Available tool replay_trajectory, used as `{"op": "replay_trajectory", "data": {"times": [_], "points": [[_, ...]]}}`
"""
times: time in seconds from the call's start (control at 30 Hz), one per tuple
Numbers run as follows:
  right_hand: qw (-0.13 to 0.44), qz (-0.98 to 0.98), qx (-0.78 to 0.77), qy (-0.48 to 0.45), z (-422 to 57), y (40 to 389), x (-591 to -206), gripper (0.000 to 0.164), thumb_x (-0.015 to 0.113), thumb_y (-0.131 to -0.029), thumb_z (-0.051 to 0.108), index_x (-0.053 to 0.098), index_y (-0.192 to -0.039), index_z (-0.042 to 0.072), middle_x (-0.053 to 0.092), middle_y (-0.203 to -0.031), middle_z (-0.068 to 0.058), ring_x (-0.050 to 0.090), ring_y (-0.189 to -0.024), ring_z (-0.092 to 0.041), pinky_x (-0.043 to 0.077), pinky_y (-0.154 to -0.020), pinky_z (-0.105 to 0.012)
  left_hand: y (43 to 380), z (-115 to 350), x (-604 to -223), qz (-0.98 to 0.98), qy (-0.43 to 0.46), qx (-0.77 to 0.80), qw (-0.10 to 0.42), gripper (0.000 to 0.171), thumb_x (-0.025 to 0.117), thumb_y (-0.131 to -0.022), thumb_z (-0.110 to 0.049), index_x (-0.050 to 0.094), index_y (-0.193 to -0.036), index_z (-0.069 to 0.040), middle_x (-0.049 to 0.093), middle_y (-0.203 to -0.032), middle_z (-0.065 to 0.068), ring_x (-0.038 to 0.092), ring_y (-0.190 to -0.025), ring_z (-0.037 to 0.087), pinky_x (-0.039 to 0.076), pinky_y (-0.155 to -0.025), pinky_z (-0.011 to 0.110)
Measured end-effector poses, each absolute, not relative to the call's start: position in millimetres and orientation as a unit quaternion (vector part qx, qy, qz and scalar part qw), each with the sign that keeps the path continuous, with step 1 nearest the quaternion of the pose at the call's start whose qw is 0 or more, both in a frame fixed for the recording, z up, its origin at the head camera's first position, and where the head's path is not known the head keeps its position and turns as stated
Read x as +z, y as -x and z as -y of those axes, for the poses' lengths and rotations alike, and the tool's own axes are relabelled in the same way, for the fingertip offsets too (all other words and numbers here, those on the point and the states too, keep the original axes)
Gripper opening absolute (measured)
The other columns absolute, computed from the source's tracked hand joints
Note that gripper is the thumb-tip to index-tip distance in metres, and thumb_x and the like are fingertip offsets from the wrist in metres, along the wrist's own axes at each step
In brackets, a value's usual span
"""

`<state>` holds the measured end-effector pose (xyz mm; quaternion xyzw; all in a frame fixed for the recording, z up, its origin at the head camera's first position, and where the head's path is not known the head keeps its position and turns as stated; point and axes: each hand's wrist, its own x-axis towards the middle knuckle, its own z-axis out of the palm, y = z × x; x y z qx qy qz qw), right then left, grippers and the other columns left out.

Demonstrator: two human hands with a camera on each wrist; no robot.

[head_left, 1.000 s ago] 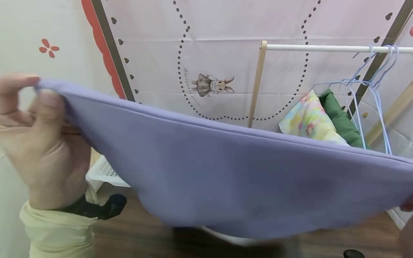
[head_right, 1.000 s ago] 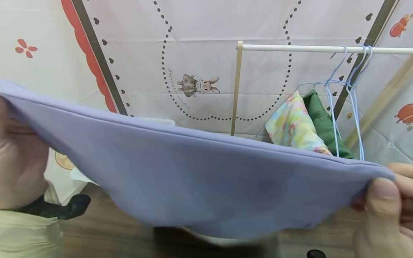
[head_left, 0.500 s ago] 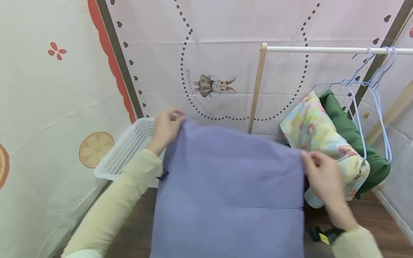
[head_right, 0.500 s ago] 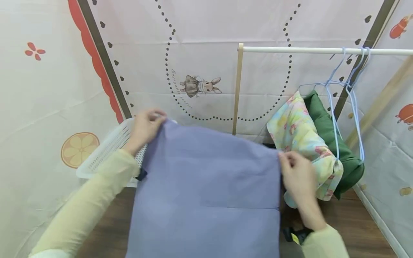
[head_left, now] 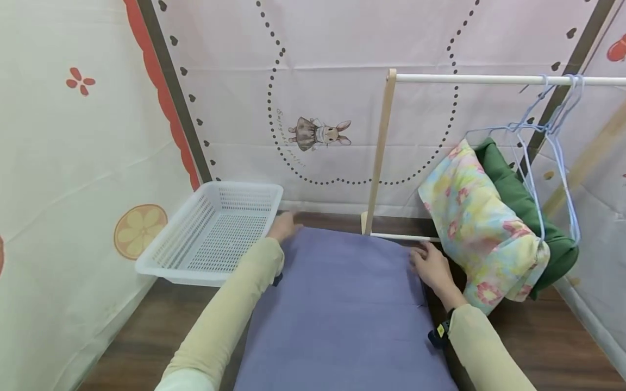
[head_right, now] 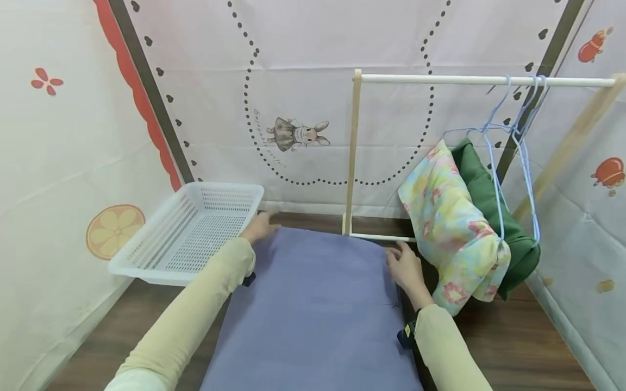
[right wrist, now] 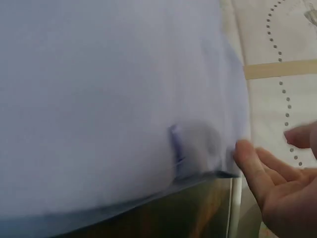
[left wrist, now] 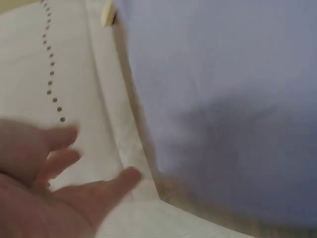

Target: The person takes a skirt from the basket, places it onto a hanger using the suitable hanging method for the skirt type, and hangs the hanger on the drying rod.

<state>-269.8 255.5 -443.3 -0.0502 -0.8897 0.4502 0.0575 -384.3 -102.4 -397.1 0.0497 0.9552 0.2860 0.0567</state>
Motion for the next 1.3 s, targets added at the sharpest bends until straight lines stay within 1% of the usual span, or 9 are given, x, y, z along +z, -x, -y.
{"op": "replay_trajectory", "data": {"times": [0.07,0.2,0.23,0.3,0.37,0.47,1.0,1.17,1.3], "points": [[0.059,0.918,0.393,0.012,-255.5,263.3,-446.2,0.050,0.048,-0.103,0.021,0.038,-0.146,-0.002,0.059,-0.123,-0.028,0.063,-0.097,-0.040,0.054,-0.077,-0.047,373.2,99.7,-401.2,-0.959,-0.098,0.244,0.110,0.057,0.060,-0.096,-0.018,0.038,-0.146,-0.003,0.046,-0.142,0.021,0.044,-0.130,0.037,0.035,-0.106,0.051],[0.036,0.950,0.296,-0.092,-251.5,252.4,-448.4,0.047,0.057,-0.099,0.024,0.050,-0.139,-0.001,0.052,-0.128,-0.033,0.058,-0.105,-0.046,0.049,-0.083,-0.054,348.2,94.0,-410.9,-0.951,-0.181,0.175,0.181,0.070,0.070,-0.090,-0.032,0.039,-0.147,-0.004,0.040,-0.147,0.021,0.035,-0.135,0.039,0.028,-0.109,0.053],[0.016,0.952,0.284,-0.116,-250.1,251.4,-448.0,0.050,0.059,-0.098,0.027,0.049,-0.139,-0.001,0.048,-0.132,-0.035,0.055,-0.110,-0.049,0.046,-0.088,-0.057,342.7,93.2,-413.3,-0.949,-0.194,0.160,0.190,0.074,0.072,-0.088,-0.036,0.039,-0.147,-0.006,0.037,-0.148,0.021,0.032,-0.137,0.041,0.027,-0.109,0.055],[-0.023,0.952,0.266,-0.149,-247.5,251.8,-446.1,0.060,0.062,-0.096,0.034,0.045,-0.143,0.001,0.033,-0.145,-0.035,0.033,-0.131,-0.051,0.033,-0.101,-0.062,334.7,92.9,-417.8,-0.948,-0.202,0.138,0.204,0.081,0.074,-0.084,-0.044,0.038,-0.150,-0.013,0.028,-0.154,0.021,0.024,-0.139,0.046,0.024,-0.108,0.061],[-0.064,0.949,0.263,-0.161,-244.4,254.1,-443.8,0.071,0.065,-0.092,0.041,0.040,-0.147,0.004,0.023,-0.149,-0.036,0.018,-0.137,-0.053,0.025,-0.105,-0.065,329.9,93.7,-421.1,-0.951,-0.195,0.119,0.210,0.086,0.076,-0.080,-0.048,0.036,-0.151,-0.020,0.021,-0.157,0.019,0.017,-0.139,0.051,0.021,-0.106,0.067],[-0.101,0.949,0.255,-0.156,-240.5,256.2,-441.5,0.079,0.068,-0.089,0.045,0.036,-0.150,0.007,0.015,-0.151,-0.036,0.008,-0.139,-0.054,0.020,-0.106,-0.067,327.2,95.4,-424.0,-0.953,-0.188,0.115,0.207,0.090,0.079,-0.076,-0.047,0.036,-0.151,-0.024,0.016,-0.159,0.017,0.010,-0.137,0.057,0.018,-0.101,0.074],[-0.122,0.958,0.201,-0.165,-238.3,247.3,-452.1,0.081,0.063,-0.091,0.048,0.030,-0.152,0.005,0.010,-0.153,-0.035,0.003,-0.139,-0.054,0.014,-0.107,-0.068,318.7,100.6,-435.7,-0.952,-0.212,0.101,0.196,0.084,0.076,-0.077,-0.049,0.038,-0.150,-0.031,0.016,-0.158,0.021,0.009,-0.135,0.060,0.020,-0.099,0.076],[-0.109,0.959,0.207,-0.159,-235.0,243.1,-452.9,0.078,0.063,-0.093,0.043,0.030,-0.151,0.003,0.015,-0.153,-0.034,0.005,-0.139,-0.055,0.016,-0.106,-0.068,311.1,104.1,-434.3,-0.950,-0.219,0.107,0.194,0.080,0.071,-0.082,-0.052,0.037,-0.151,-0.030,0.018,-0.157,0.020,0.011,-0.138,0.056,0.021,-0.101,0.073],[-0.108,0.956,0.220,-0.160,-237.7,234.1,-449.2,0.072,0.062,-0.095,0.038,0.031,-0.151,0.004,0.017,-0.153,-0.033,0.006,-0.138,-0.055,0.017,-0.107,-0.067,306.2,105.9,-432.5,-0.942,-0.250,0.118,0.191,0.076,0.069,-0.085,-0.050,0.037,-0.151,-0.027,0.025,-0.156,0.018,0.019,-0.140,0.047,0.022,-0.107,0.064]]}}
